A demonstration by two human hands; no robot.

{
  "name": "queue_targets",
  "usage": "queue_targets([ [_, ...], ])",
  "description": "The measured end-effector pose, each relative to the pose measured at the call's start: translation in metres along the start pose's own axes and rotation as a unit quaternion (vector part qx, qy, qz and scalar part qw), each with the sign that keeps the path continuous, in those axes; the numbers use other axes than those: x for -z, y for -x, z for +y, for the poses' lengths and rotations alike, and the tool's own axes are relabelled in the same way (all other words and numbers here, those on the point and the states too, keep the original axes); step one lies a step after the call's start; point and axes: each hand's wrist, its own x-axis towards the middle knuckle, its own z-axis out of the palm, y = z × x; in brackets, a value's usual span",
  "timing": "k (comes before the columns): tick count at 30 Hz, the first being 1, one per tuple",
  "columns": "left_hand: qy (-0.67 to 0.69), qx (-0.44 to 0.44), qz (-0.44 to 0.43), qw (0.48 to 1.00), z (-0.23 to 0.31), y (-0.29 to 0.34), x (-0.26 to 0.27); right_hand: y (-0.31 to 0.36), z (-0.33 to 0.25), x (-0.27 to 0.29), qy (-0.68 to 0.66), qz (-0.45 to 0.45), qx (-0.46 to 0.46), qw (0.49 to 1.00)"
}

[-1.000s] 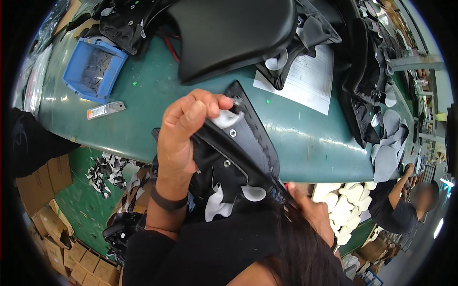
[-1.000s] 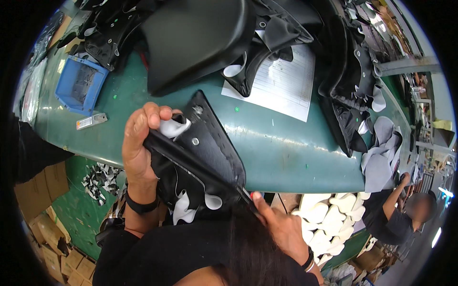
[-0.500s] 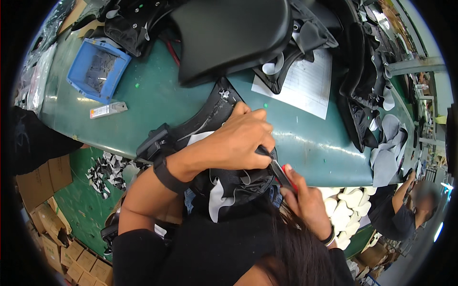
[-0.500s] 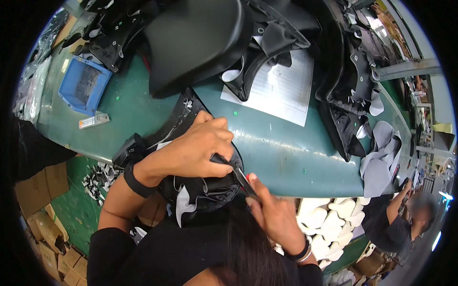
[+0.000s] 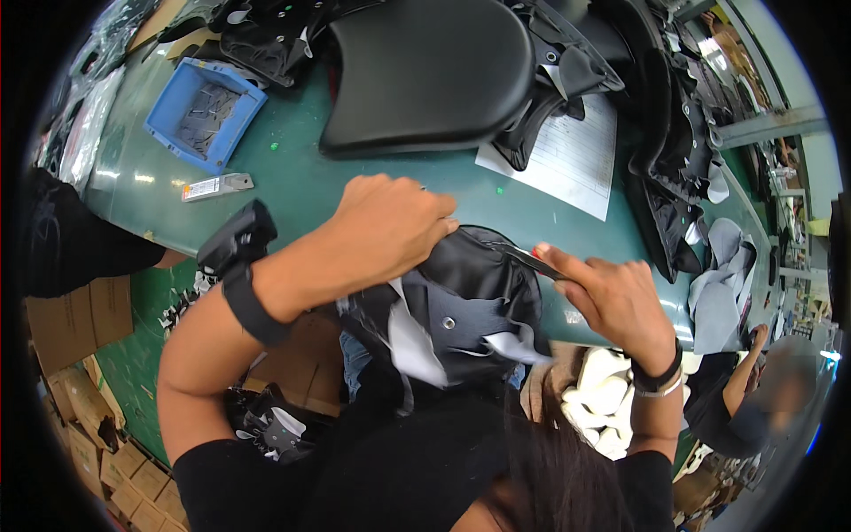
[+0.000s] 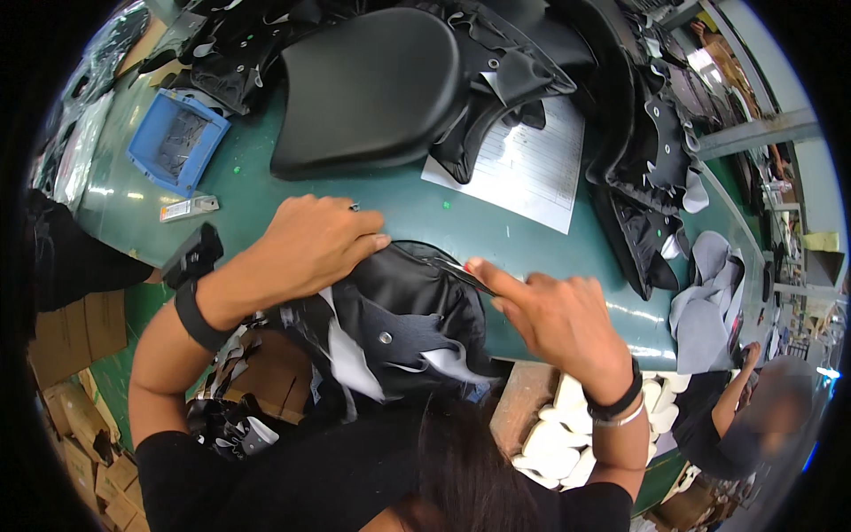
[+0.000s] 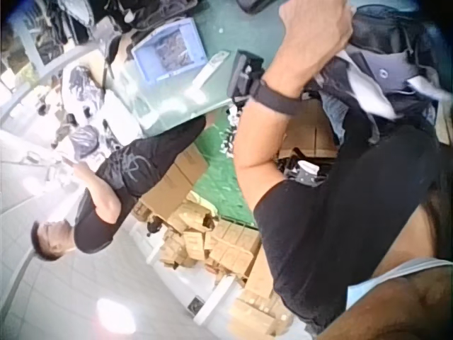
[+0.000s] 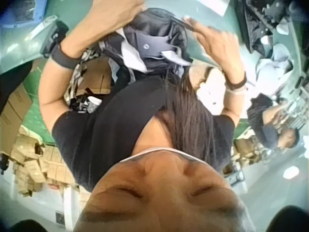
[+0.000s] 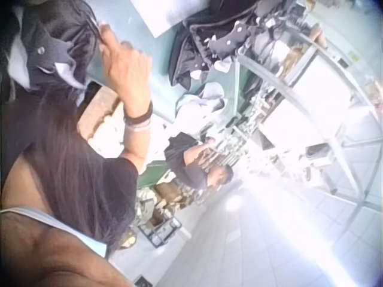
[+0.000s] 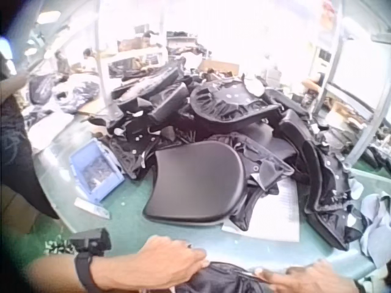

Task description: The person trims excess fabric and padding from black padded components using a utility knife.

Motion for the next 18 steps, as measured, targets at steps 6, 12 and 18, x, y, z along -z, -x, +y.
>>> queue_targets([
  [6,0.216,-0.304,0.286,0.883,-0.016,-0.002,-0.024,-0.029,0.017,0.002,0.027,-0.037,0.082,0.996],
  [12,0.67,-0.418,0.264,0.554,-0.036,-0.014,-0.006,0.03,-0.011,-0.038,-0.077,0.053,-0.025,0.995],
  [18,0.122,-0.283,0.219,0.926,-0.027,-0.011,-0.006,0.038,-0.013,-0.03,0.017,0.038,-0.061,0.997],
])
